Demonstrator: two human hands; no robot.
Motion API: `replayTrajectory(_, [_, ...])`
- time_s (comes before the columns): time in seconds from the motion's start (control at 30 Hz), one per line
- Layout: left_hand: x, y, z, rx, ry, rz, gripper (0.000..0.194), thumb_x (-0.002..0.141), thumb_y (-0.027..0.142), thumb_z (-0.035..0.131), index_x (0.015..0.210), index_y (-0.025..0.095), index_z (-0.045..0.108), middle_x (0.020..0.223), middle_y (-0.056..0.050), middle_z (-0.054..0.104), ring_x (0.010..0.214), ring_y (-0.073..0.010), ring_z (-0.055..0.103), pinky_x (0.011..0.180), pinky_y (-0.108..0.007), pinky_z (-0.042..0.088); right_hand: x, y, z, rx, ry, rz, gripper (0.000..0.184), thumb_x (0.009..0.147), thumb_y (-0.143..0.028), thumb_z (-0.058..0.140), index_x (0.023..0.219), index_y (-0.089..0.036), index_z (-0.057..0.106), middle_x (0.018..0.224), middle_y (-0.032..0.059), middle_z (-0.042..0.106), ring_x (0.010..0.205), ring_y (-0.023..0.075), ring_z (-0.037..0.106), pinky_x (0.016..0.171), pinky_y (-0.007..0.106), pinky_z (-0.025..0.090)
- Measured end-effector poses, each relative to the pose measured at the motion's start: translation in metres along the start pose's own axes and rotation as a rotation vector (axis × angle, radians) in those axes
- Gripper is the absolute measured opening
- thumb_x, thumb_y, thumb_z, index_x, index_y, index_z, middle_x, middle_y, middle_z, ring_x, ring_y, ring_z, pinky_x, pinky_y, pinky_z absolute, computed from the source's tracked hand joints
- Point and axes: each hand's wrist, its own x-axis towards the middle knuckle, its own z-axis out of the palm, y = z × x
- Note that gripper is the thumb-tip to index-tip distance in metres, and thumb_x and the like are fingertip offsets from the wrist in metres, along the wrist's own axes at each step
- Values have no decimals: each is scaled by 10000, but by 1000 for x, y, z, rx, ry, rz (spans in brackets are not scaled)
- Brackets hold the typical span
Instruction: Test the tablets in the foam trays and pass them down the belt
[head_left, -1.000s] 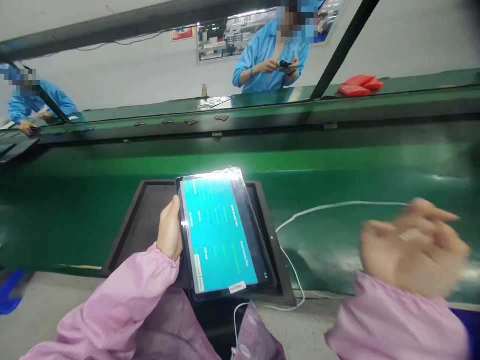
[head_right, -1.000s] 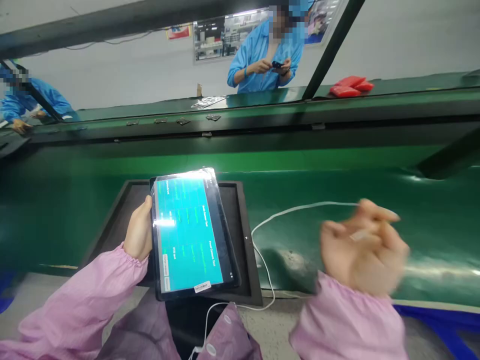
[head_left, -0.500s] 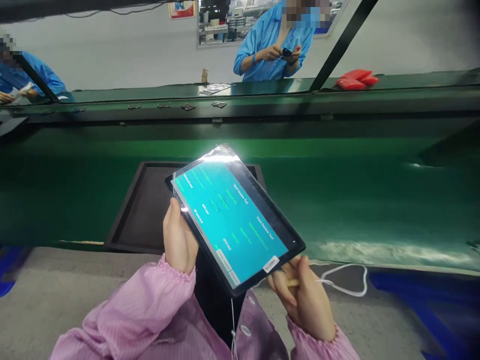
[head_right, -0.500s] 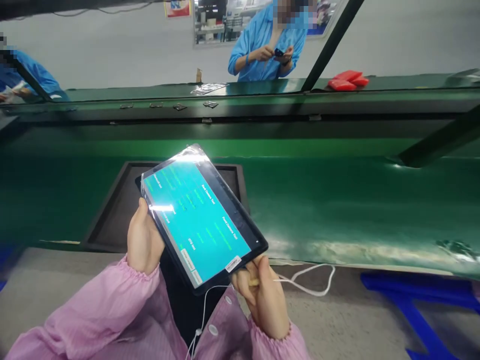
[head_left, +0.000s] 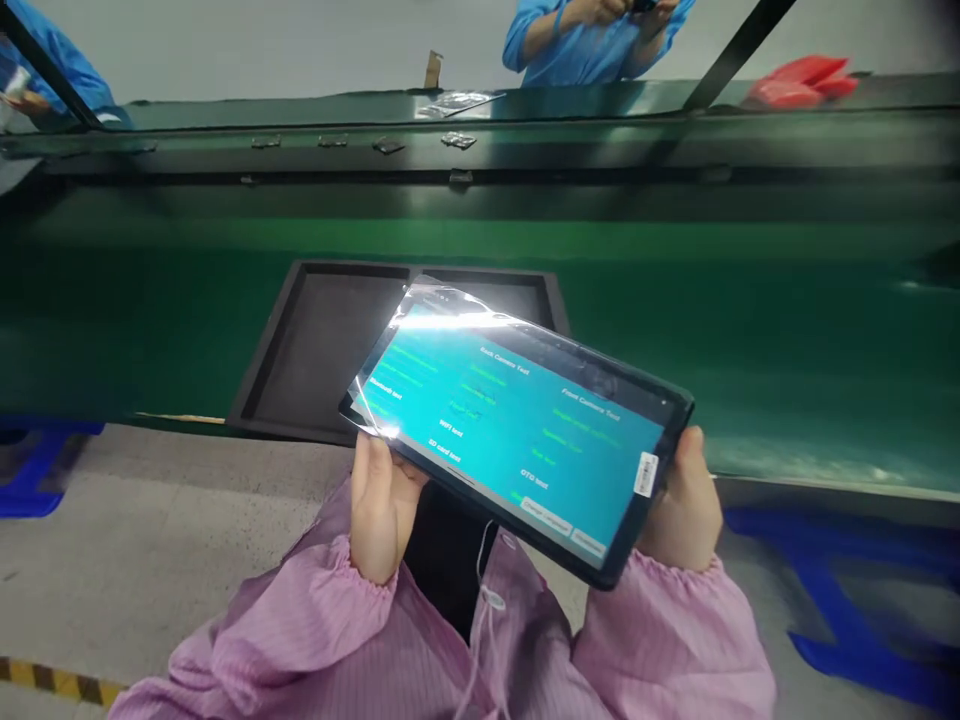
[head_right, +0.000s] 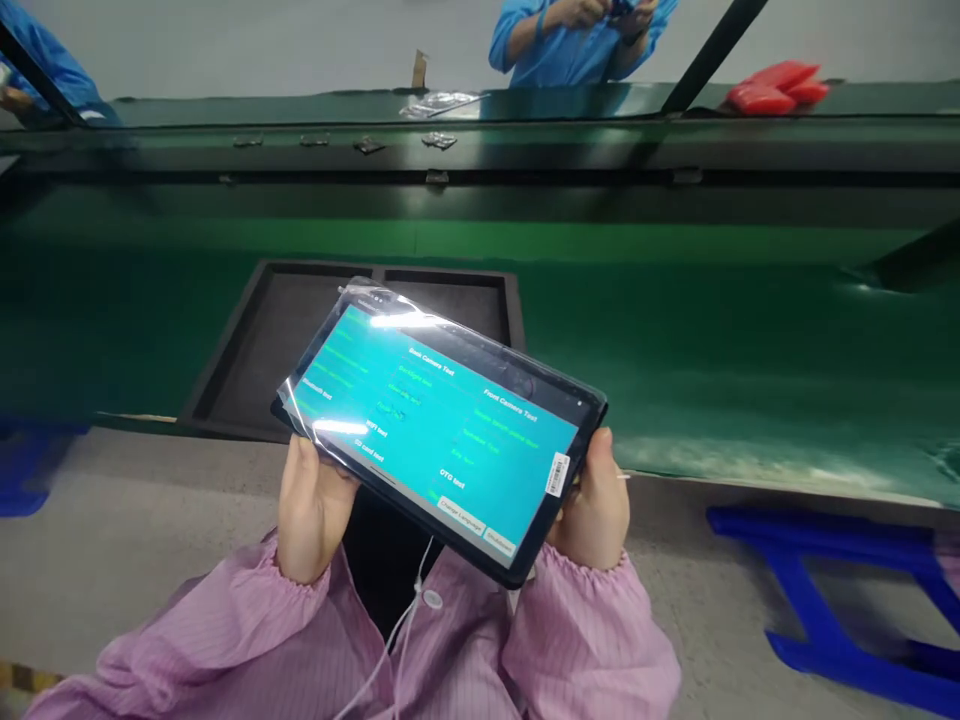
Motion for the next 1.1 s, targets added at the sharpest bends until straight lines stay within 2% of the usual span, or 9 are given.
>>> replayTrajectory(0.1, [-9, -6, -19, 42, -4, -36, 359, 805, 521, 768, 1061, 286, 677, 868, 0, 696, 716, -120, 640, 603, -206, 504, 6, 0, 0, -24, 43, 28, 744, 232, -745, 855, 733, -203, 758, 676, 40, 709, 747, 308, 716, 729, 427, 620])
replayTrajectory(0.23, [-18, -12, -41, 188, 10, -44, 444, 822, 535, 744, 1162, 262, 659, 853, -17, 694, 714, -149, 640, 719, -284, 543, 10, 3, -3, -35, 10, 34, 719, 287, -749, 848, 737, -195, 757, 698, 53, 718, 853, 330, 719, 796, 449, 612])
replayTrajectory(0.37, [-19, -14, -57, 264, -35, -54, 416, 840, 528, 723, 1140, 242, 682, 937, -50, 718, 877, -215, 680, 846, -356, 549, 10, 9, -7, -88, -23, -50, 666, 423, -781, 801, 744, -199, 761, 658, 38, 702, 872, 314, 718, 794, 433, 613])
replayTrajectory(0.47, [-20, -17, -66, 291, -61, -66, 373, 855, 505, 714, 1122, 246, 695, 1077, -68, 720, 1013, -245, 673, 893, -367, 544, 11, 13, -12, -115, -39, -70, 636, 465, -796, 775, 691, -202, 738, 622, 39, 684, 901, 318, 713, 792, 430, 613])
replayTrajectory(0.57, [-23, -22, -73, 329, -41, -73, 364, 844, 508, 722, 1091, 241, 706, 1145, -78, 710, 1096, -274, 649, 908, -375, 543, 14, 16, -16, -126, 7, -170, 544, 522, -746, 784, 661, -226, 710, 684, 32, 708, 963, 316, 700, 820, 442, 612])
replayTrajectory(0.7, [-25, -26, -77, 348, -25, -71, 371, 824, 512, 742, 1072, 237, 715, 1142, -83, 713, 1117, -288, 643, 936, -394, 536, 16, 17, -18, -171, 71, -321, 406, 609, -653, 793, 662, -263, 694, 790, -7, 732, 1015, 276, 686, 858, 418, 611])
replayTrajectory(0.8, [-25, -25, -75, 332, -29, -84, 345, 834, 492, 739, 1084, 256, 717, 1127, -74, 716, 1107, -287, 646, 933, -404, 541, 16, 16, -17, -165, 28, -267, 469, 610, -698, 763, 689, -237, 722, 760, 16, 725, 973, 283, 696, 835, 420, 614])
replayTrajectory(0.93, [-21, -21, -69, 311, -43, -106, 343, 853, 500, 714, 1094, 256, 720, 1084, -77, 721, 1074, -278, 653, 908, -397, 549, 15, 14, -15, -183, 17, -208, 610, 519, -785, 767, 699, -203, 749, 660, 23, 696, 855, 273, 713, 804, 399, 615])
replayTrajectory(1.1, [-15, -20, -64, 293, -7, -122, 367, 814, 526, 748, 1064, 258, 730, 953, -52, 712, 856, -207, 672, 871, -370, 549, 13, 12, -14, -181, -64, -162, 597, 506, -805, 767, 705, -242, 751, 590, 33, 669, 812, 296, 717, 715, 416, 625])
